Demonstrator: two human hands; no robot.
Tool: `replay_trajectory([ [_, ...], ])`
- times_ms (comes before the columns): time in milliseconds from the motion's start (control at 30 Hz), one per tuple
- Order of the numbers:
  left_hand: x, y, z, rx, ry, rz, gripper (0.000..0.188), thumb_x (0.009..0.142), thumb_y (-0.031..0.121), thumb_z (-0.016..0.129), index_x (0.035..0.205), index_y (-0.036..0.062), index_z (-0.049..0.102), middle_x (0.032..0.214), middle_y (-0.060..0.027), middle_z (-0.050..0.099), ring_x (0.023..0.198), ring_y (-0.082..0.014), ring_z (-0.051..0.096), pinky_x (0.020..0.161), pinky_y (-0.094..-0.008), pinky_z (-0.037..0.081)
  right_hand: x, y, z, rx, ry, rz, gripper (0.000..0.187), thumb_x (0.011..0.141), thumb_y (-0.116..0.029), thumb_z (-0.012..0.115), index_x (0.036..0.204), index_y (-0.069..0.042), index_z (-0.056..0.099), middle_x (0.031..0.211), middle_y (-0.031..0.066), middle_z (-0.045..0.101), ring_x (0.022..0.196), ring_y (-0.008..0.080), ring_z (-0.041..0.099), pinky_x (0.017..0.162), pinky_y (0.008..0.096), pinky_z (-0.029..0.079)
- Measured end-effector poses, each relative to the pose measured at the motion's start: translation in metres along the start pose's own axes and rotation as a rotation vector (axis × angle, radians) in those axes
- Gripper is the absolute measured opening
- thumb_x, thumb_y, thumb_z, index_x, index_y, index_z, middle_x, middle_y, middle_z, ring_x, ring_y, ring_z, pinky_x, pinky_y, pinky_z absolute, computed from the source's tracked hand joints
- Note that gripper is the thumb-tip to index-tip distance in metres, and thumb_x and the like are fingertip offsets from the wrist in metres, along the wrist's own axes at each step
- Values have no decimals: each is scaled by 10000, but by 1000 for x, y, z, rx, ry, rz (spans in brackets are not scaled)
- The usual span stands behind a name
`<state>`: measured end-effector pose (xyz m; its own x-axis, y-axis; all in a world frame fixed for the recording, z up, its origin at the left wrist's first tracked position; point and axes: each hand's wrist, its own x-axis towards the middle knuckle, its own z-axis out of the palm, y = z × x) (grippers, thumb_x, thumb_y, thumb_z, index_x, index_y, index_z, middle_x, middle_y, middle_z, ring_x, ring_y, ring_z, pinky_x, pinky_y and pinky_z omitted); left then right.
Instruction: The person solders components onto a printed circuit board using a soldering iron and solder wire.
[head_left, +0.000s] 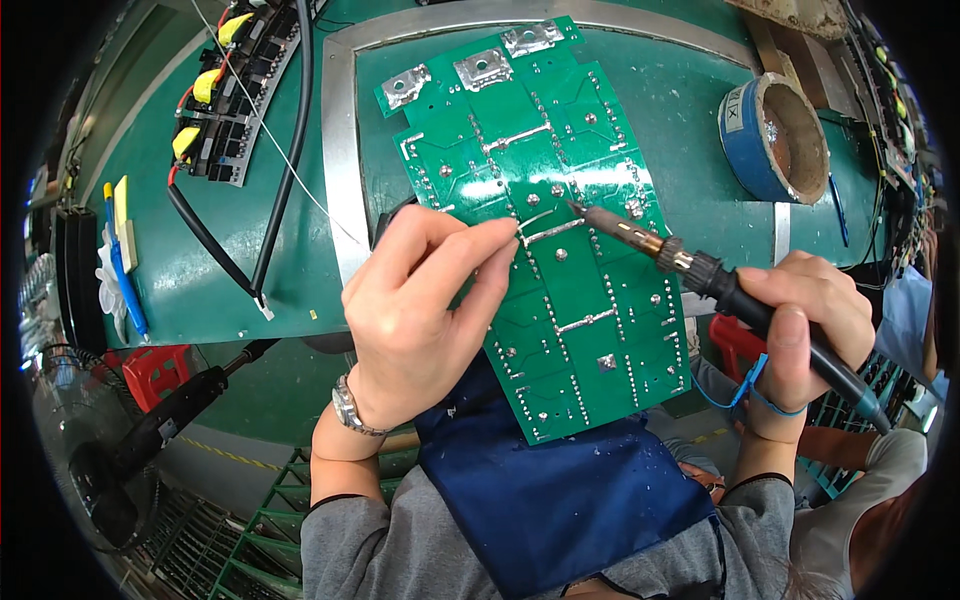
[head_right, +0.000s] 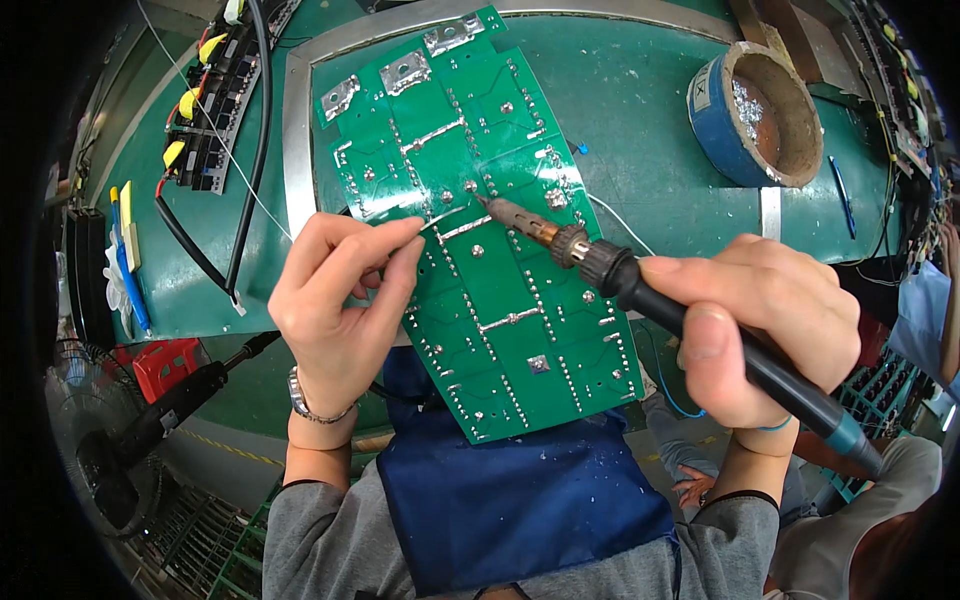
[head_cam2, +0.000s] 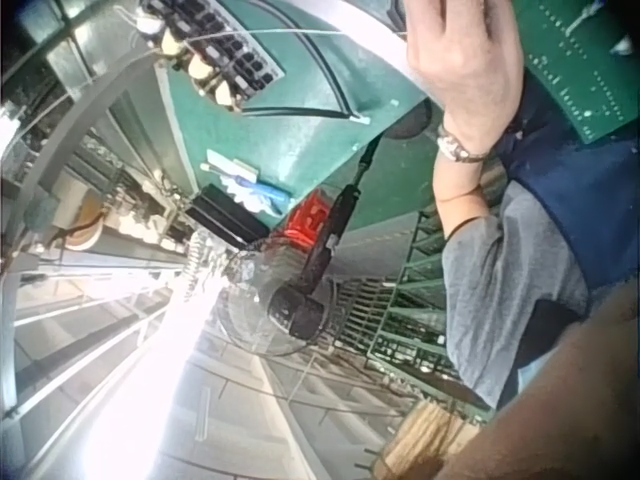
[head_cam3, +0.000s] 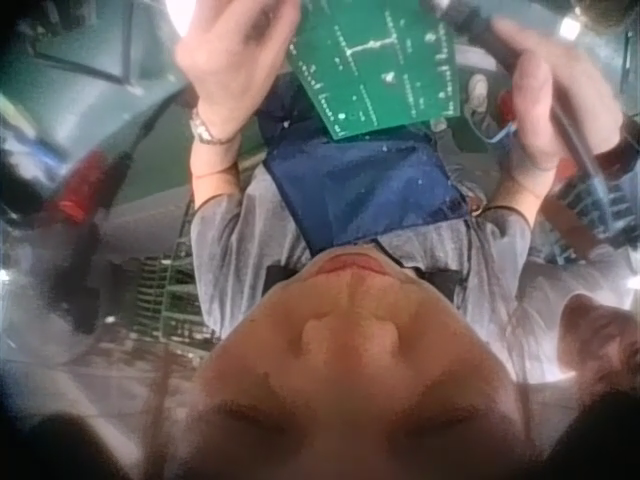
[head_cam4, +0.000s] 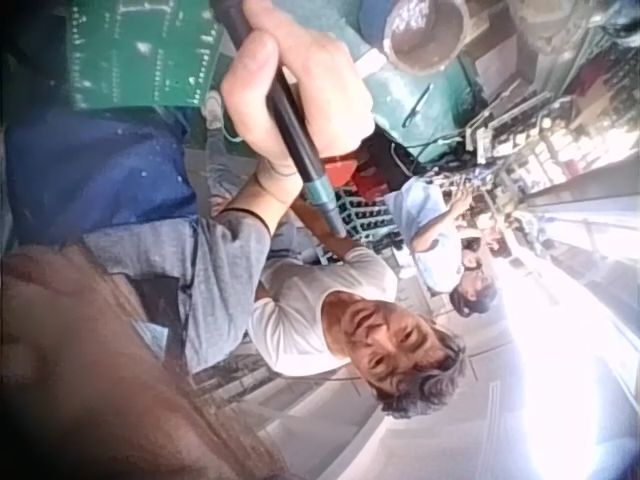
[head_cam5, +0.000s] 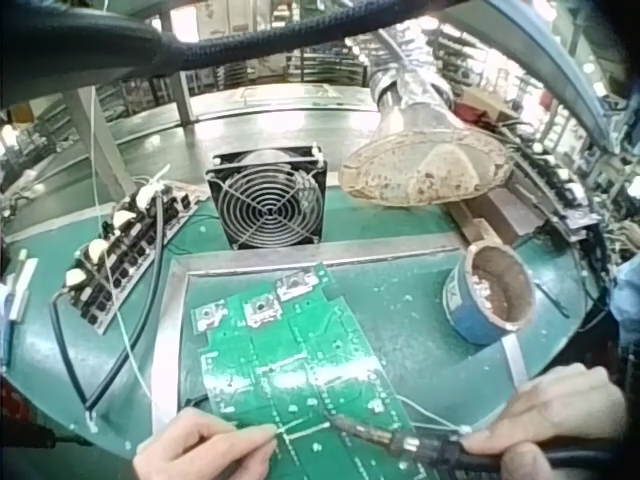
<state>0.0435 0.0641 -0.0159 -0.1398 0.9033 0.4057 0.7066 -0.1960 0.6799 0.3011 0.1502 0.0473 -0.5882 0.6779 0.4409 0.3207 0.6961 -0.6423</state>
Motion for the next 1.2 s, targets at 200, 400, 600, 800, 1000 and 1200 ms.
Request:
replay_trajectory([
  [200, -1, 0, -2, -12, -4, -4, 227, 724, -31, 788, 932, 39, 730, 754, -38, 580, 573, -145, 575, 493, -276, 450, 4, -1, 5, 11, -47, 19, 154, 777, -90, 645, 850, 17, 729, 633, 92, 661, 488, 187, 614, 471, 274, 481],
  [400, 0, -3, -10, 11, -7, -19, 241, 728, -25, 794, 952, 39, 736, 771, -41, 584, 578, -129, 579, 493, -266, 456, -1, 2, 5, 5, -7, -7, 172, 785, -111, 644, 856, 23, 727, 619, 88, 647, 484, 176, 597, 465, 269, 467],
  [600, 10, 0, -23, -141, -43, -135, 266, 754, -72, 750, 998, 34, 743, 792, -30, 566, 618, -80, 552, 527, -231, 456, -37, 5, -23, -186, 486, 222, 335, 933, -236, 565, 1012, 60, 700, 843, 121, 681, 554, 100, 559, 551, 214, 424],
  [800, 17, -5, -22, -139, -73, -65, 256, 770, -69, 744, 1009, 24, 739, 793, -30, 569, 633, -81, 549, 556, -221, 463, -49, 33, -43, -599, 361, 422, 258, 986, -162, 587, 1083, 41, 712, 916, 69, 708, 687, 79, 584, 655, 196, 458],
  [1000, 20, -6, -18, -113, -33, -148, 232, 777, -54, 756, 992, 30, 743, 808, -28, 575, 630, -67, 542, 537, -213, 450, -46, 30, -59, -575, 324, 510, 213, 962, -135, 611, 1027, 31, 726, 861, 80, 709, 631, 81, 588, 593, 195, 454],
  [1200, 19, -21, -20, -124, 93, -155, 193, 787, -44, 758, 967, 22, 741, 809, -22, 572, 626, -53, 524, 520, -202, 421, -51, 25, -58, -497, 568, 477, 312, 973, -156, 537, 1073, 101, 684, 924, 156, 707, 654, 109, 607, 587, 204, 479],
])
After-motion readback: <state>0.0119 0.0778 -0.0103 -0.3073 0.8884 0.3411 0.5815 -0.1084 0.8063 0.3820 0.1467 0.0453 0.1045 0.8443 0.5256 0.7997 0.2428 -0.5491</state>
